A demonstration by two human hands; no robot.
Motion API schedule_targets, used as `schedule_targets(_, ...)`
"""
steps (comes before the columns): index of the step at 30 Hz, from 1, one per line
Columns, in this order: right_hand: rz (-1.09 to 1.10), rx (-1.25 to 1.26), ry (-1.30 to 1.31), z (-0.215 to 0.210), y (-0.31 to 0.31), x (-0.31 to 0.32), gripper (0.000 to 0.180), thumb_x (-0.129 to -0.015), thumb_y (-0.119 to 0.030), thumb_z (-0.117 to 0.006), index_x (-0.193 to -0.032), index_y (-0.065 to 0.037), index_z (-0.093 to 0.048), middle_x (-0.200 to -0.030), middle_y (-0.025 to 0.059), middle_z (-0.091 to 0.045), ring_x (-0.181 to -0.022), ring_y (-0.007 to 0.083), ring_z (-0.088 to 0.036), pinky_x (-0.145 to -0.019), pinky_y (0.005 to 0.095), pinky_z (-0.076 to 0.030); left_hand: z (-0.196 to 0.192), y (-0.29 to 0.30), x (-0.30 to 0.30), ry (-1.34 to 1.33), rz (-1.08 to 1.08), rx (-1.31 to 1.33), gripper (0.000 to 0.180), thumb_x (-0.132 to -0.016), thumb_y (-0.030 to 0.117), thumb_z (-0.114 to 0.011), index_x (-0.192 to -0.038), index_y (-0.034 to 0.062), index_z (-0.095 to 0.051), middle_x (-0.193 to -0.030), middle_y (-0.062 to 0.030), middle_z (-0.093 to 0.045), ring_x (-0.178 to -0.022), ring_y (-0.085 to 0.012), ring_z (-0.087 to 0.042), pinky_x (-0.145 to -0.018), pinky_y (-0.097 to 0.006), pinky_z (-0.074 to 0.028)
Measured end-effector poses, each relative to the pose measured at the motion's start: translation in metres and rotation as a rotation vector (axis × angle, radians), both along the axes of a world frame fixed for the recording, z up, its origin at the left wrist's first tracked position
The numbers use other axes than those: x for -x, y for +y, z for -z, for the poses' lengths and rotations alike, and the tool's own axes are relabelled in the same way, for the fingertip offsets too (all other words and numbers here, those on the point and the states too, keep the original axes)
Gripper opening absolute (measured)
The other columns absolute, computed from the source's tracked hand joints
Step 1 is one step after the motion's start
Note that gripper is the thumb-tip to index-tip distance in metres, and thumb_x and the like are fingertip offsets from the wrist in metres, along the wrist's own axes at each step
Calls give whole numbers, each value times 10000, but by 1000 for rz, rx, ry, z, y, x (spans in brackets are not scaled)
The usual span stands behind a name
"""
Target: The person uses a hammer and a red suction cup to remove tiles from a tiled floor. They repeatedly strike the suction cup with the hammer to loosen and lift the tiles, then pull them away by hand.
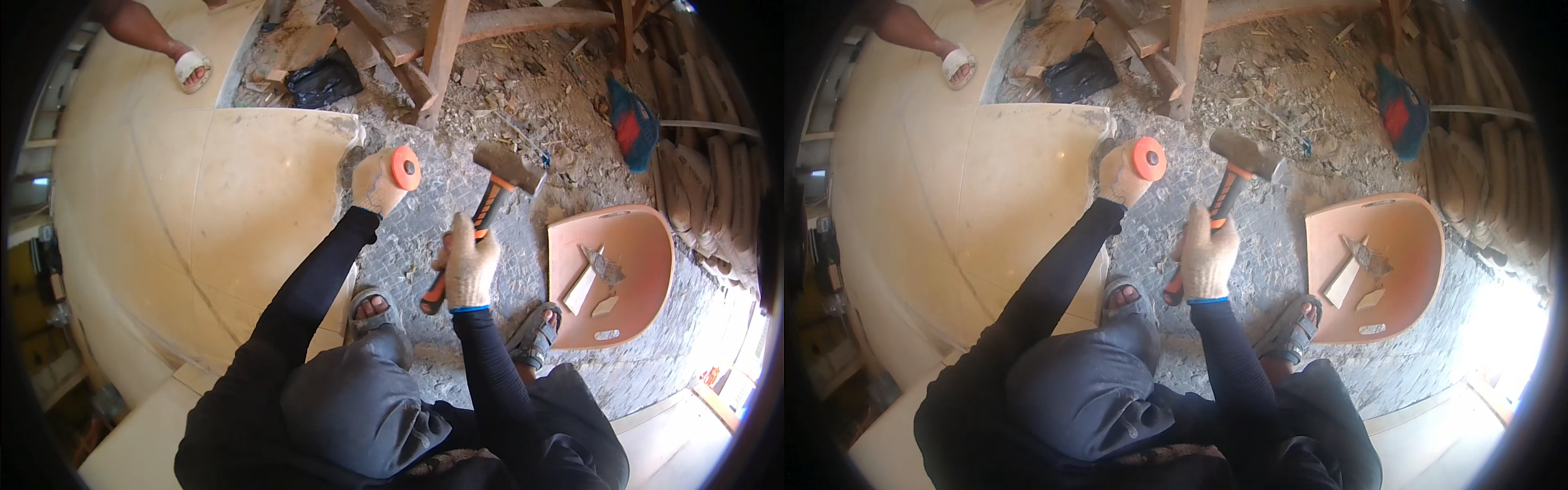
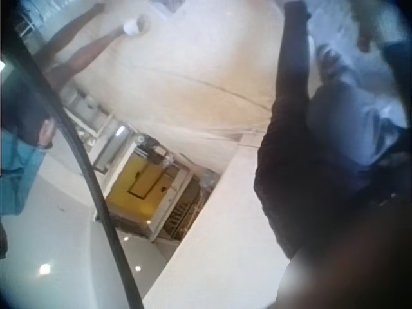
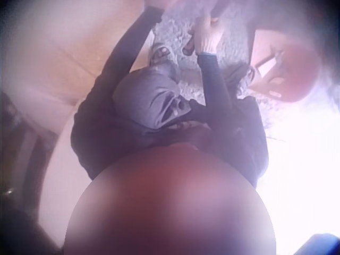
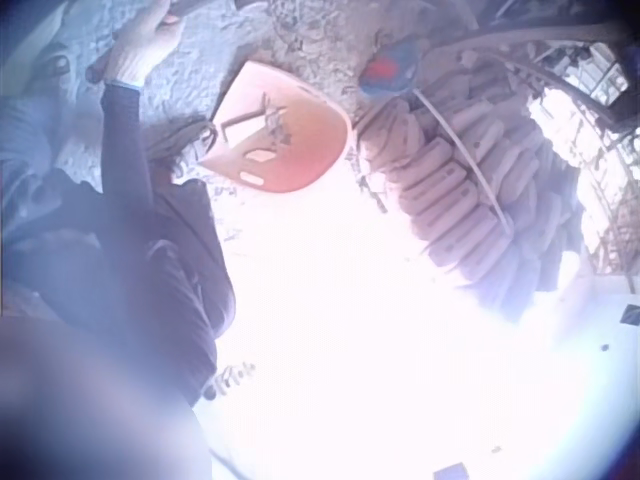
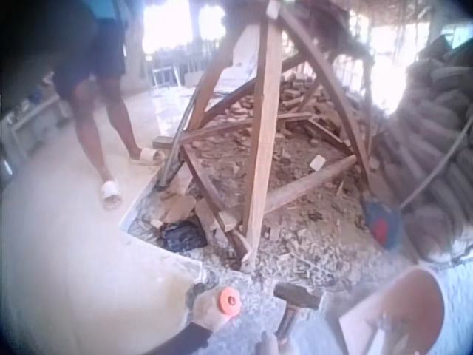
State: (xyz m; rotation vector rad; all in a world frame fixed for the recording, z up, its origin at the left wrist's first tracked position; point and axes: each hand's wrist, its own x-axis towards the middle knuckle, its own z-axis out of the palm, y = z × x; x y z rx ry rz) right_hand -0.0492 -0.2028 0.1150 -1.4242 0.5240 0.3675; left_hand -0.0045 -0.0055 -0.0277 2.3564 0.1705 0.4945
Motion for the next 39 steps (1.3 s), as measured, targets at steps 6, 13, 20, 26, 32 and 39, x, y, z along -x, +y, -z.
schedule_targets(6,-287,128,179,-2,-16,-15,303,-1018,-295,-729,-976,-28,-594,-744,26,-597,-491,108,-550,-438,298,-492,7,7,-8,314,71,17,383,-892,230,-810,-1225,88,-685,-1141,-106,-754,-1064,-336,-722,-910,-437,-576)
schedule_targets(13,221,-225,-128,-10,-13,-22,271,-1073,-278,-651,-919,-72,-565,-712,23,-591,-505,102,-534,-455,343,-447,8,9,2,209,33,-107,342,-915,198,-792,-1223,79,-701,-1156,-115,-755,-1088,-312,-733,-904,-419,-577)
schedule_targets(20,-409,295,99,4,-20,-12,401,-970,-366,-735,-1000,28,-664,-729,102,-668,-638,207,-698,-612,392,-561,3,8,-4,256,46,65,355,-909,242,-828,-1200,76,-710,-1130,-127,-759,-1064,-313,-736,-899,-433,-574)
schedule_targets(26,30,166,-224,-76,-64,-54,275,-1058,-281,-683,-1044,-26,-581,-734,16,-583,-537,103,-564,-481,293,-504,39,19,6,215,-6,-119,479,-884,284,-814,-1313,117,-678,-1244,-147,-737,-1146,-389,-688,-968,-475,-560)
schedule_targets(32,326,-140,-234,-48,-7,-34,338,-1105,-282,-602,-828,-105,-524,-671,-1,-521,-525,109,-499,-496,326,-467,39,25,1,242,49,-120,488,-878,307,-829,-1301,116,-681,-1230,-153,-741,-1134,-389,-692,-957,-478,-561)
schedule_targets(39,-286,-9,193,-34,-29,-17,297,-1030,-300,-713,-990,-29,-599,-741,23,-599,-528,113,-569,-461,309,-491,1,13,-4,226,70,24,359,-900,335,-826,-1159,110,-720,-1088,-152,-770,-1008,-395,-722,-861,-488,-573)
